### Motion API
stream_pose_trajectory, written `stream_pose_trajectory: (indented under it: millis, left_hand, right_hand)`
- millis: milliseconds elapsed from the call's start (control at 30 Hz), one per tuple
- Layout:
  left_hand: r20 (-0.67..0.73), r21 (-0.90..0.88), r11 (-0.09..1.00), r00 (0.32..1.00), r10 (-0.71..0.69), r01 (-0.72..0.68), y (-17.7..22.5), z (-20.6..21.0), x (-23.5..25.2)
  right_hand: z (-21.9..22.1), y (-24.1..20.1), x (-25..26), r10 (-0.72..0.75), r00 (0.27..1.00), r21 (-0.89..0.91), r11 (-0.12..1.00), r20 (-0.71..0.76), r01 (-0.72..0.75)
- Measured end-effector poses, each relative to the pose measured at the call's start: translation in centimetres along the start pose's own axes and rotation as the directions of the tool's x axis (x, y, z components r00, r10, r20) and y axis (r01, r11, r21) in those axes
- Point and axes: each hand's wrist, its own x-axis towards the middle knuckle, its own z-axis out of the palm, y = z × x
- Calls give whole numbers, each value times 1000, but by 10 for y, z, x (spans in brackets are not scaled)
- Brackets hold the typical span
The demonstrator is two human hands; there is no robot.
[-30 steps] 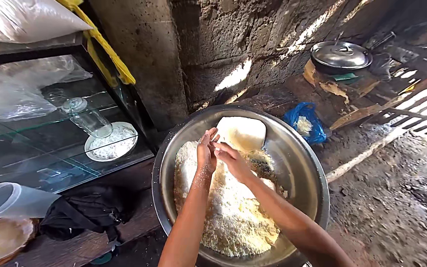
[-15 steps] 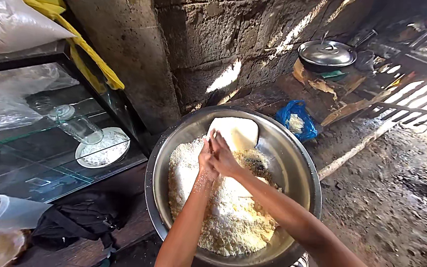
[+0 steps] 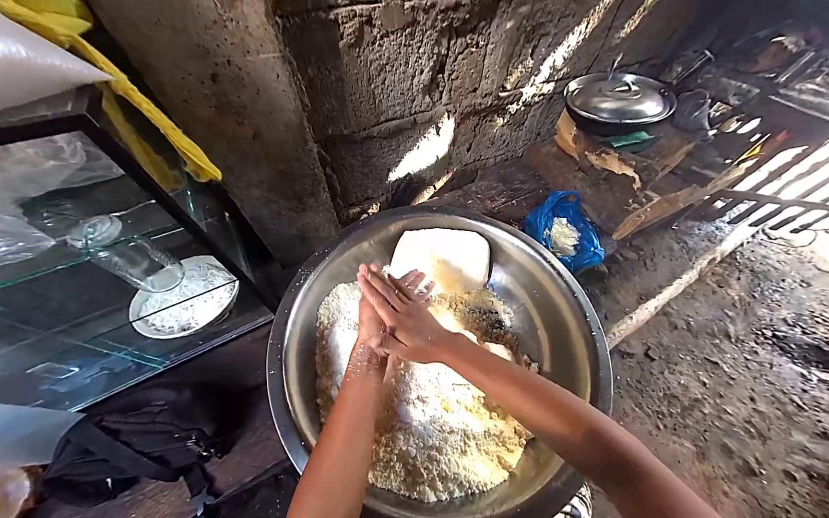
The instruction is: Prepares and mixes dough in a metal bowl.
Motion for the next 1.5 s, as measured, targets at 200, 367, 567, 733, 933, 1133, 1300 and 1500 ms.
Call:
stream_pose_trajectory:
  millis: [200, 367, 567, 733, 933, 1133, 1300, 1500]
  left_hand:
    - [-107, 85, 990, 987, 119, -110, 20, -37, 39]
    - [-161, 111, 993, 985, 58, -41, 9, -36, 40]
    - [-29, 304, 944, 989, 147, -132, 0, -25, 34]
    - [53, 484, 869, 995, 86, -101, -9, -21, 32]
    - [96, 636, 763, 993, 69, -115, -16, -19, 30]
    - [138, 697, 707, 990, 30, -118, -29, -12, 30]
    - [130, 701, 707, 991, 1, -93, -33, -14, 29]
    - [138, 691, 712, 990, 41, -126, -31, -10, 32]
  right_hand:
    - [14, 44, -44, 46, 958, 11, 999, 283, -52]
    - [-17, 34, -52, -95, 974, 210, 976, 205, 51]
    - [-64, 28, -28, 265, 964, 170, 949, 19, -264]
    - [-82, 45, -36, 274, 934, 46, 955, 227, -292]
    - [-65, 85, -72, 437, 879, -11, 896, 192, -443]
    - [-1, 67, -81, 322, 896, -20, 943, 307, -332]
    - [-30, 77, -79, 532, 837, -2, 844, 126, -536]
    - [-65, 111, -95, 633, 751, 41, 769, -188, -638]
